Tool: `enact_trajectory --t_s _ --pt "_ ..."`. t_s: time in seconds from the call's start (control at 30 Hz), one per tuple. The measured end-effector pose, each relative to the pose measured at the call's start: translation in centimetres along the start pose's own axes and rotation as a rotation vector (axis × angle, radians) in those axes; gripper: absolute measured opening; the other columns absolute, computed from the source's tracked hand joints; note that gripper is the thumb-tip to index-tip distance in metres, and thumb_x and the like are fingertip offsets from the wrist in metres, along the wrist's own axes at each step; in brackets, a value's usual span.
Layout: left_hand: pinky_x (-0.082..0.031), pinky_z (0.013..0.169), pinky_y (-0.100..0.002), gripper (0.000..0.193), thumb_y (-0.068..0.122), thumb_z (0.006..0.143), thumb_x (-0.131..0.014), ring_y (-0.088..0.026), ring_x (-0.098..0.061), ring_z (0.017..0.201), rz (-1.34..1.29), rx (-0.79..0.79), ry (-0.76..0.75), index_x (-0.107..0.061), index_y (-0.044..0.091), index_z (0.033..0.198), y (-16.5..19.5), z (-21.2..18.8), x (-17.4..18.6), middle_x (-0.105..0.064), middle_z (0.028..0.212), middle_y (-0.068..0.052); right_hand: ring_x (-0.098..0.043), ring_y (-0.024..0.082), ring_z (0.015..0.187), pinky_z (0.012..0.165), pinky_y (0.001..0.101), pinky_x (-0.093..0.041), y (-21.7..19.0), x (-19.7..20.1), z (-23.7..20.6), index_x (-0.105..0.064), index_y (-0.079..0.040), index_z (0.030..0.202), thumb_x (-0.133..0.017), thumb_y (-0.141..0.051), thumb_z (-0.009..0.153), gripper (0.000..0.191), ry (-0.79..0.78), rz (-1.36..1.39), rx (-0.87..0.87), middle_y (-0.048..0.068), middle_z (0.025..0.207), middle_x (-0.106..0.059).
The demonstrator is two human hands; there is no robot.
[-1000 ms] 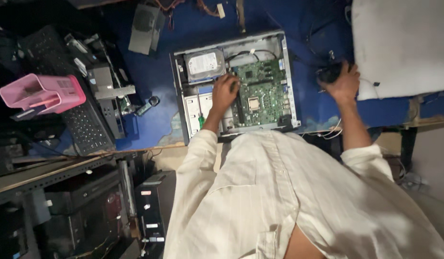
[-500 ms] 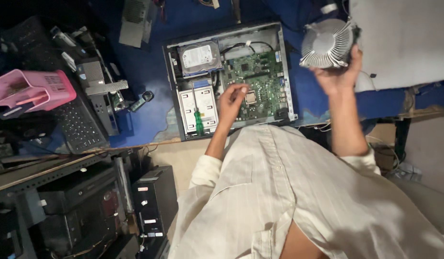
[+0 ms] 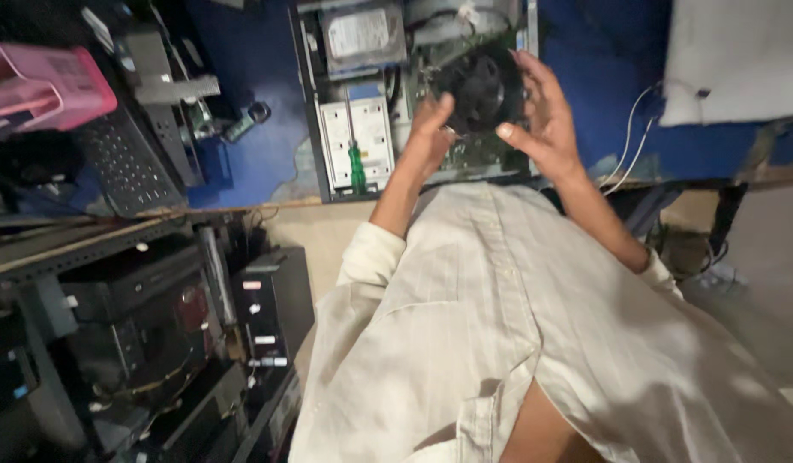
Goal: The person works on an open desktop computer case on a workbench, using a screwdriver to unscrew and reposition components on the motherboard. They lift and reseat a cooling fan and heatsink assembly, handle small screws, and continue tightening parts inside the case.
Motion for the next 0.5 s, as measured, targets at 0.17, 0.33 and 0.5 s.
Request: enact_trajectory --t_s 0.17,0.33,0.5 --pt "-0.041 0.12 -0.046 0.085 0.037 0.096 -0.076 -0.029 -0.048 0.144 0.005 -0.15 0.033 -0.03 0.008 0.16 -4.4 -6.8 3.9 -0.048 0.156 -0.014 -0.052 0.027 0.139 0.115 0.0432 -0.048 0.1 -0.1 -6.0 -0.033 -0.005 0.166 -0.085 -0.021 0.096 0.088 0.012 -0.132 -0.168 0.013 0.161 -0.045" --pt "-0.034 0.127 -0.04 0.084 0.044 0.104 -0.068 -0.025 -0.045 0.15 0.105 -0.197 -0.047 -0.024 0.004 0.164 -10.2 -11.4 2.3 -0.045 0.161 -0.012 -0.053 0.035 0.141 0.114 0.0468 -0.047 0.0 -2.8 -11.0 -0.025 -0.003 0.162 -0.096 -0.03 0.081 0.111 -0.065 -0.503 -0.227 0.016 0.157 -0.044" --pt "-0.046 0.115 -0.042 0.09 0.065 0.103 -0.045 -0.028 -0.059 0.137 -0.006 0.009 -0.094 -0.027 0.005 0.167 -11.7 -13.1 -1.0 -0.055 0.155 -0.017 -0.052 0.04 0.146 0.124 0.0452 -0.043 -5.7 0.2 -13.8 -0.034 -0.01 0.16 -0.1 -0.021 0.074 0.108 -0.194 -0.721 0.032 0.018 0.155 -0.049"
Point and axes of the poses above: each hand's wrist, its own z-axis towards the middle knuckle, its own x-axis out of the back of the hand, y = z × x, the point moved 7 cm from there along z, towards the middle knuckle
